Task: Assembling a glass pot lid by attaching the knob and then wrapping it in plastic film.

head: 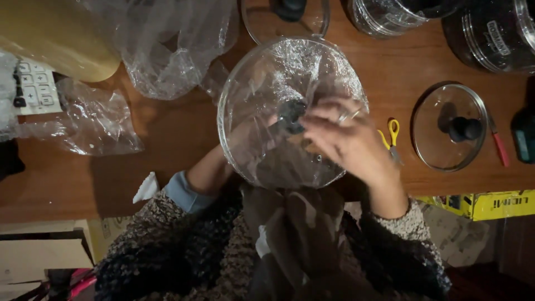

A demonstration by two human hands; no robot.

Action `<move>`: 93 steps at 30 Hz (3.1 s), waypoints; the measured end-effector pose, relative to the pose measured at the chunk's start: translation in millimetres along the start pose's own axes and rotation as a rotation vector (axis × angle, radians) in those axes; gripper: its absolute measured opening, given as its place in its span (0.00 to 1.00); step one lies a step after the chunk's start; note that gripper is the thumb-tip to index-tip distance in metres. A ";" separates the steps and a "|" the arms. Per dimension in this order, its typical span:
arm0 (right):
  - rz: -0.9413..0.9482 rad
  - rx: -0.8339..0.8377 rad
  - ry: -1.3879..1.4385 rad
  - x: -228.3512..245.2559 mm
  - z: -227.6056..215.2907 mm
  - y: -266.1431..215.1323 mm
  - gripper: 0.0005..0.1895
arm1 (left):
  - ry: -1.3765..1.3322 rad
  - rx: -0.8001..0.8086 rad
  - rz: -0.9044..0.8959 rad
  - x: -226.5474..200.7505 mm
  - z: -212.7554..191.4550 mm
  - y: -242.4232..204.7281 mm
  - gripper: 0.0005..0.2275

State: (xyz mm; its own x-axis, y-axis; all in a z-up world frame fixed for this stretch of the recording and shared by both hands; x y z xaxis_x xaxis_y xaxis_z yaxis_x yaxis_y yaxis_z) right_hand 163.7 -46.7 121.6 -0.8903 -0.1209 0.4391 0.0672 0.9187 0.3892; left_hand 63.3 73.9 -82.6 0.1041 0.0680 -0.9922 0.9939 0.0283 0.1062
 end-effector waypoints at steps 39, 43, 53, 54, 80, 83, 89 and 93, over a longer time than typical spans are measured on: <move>0.838 -0.283 0.861 -94.4 116.3 -36.3 0.21 | -0.996 -0.382 -0.102 -36.4 -103.7 -32.1 0.24; 0.648 -0.241 0.702 -91.3 131.3 -4.7 0.20 | -1.148 -0.282 -0.099 8.9 -105.6 -34.6 0.23; 0.245 -0.105 0.273 -84.9 149.5 -8.4 0.14 | -1.084 -0.367 -0.082 -27.8 -94.3 -26.4 0.25; 0.245 -0.106 0.274 -84.4 147.5 -10.0 0.14 | -1.082 -0.367 -0.083 -12.2 -93.4 -27.7 0.25; 0.468 -0.624 0.273 -49.8 -29.7 -72.3 0.03 | 0.107 -0.220 0.766 -88.9 -30.0 -5.0 0.26; 0.356 -0.213 0.148 12.1 -12.5 -7.9 0.07 | -0.310 -0.103 0.066 -19.5 -8.7 -1.3 0.23; 0.172 -0.054 0.029 15.1 26.2 18.7 0.07 | -1.009 -0.126 -0.315 54.2 12.9 -18.3 0.15; 0.198 -0.022 0.120 5.1 33.7 10.4 0.08 | 0.018 -0.044 0.005 -27.9 -8.5 -5.0 0.21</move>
State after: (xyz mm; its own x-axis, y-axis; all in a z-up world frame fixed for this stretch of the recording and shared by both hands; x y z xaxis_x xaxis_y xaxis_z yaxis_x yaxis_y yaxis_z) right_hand 144.7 -25.1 100.6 -0.7987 0.0156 0.6015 0.2459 0.9208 0.3026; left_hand 55.1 80.3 -54.9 0.1084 0.0863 -0.9904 0.9908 0.0721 0.1148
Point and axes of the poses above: each hand's wrist, its own y-axis towards the middle knuckle, its own z-axis out of the palm, x = y × z, the point moved 6 cm from there along y, towards the middle knuckle, and after that the axes turned 14 degrees about y, right-handed, at the moved point
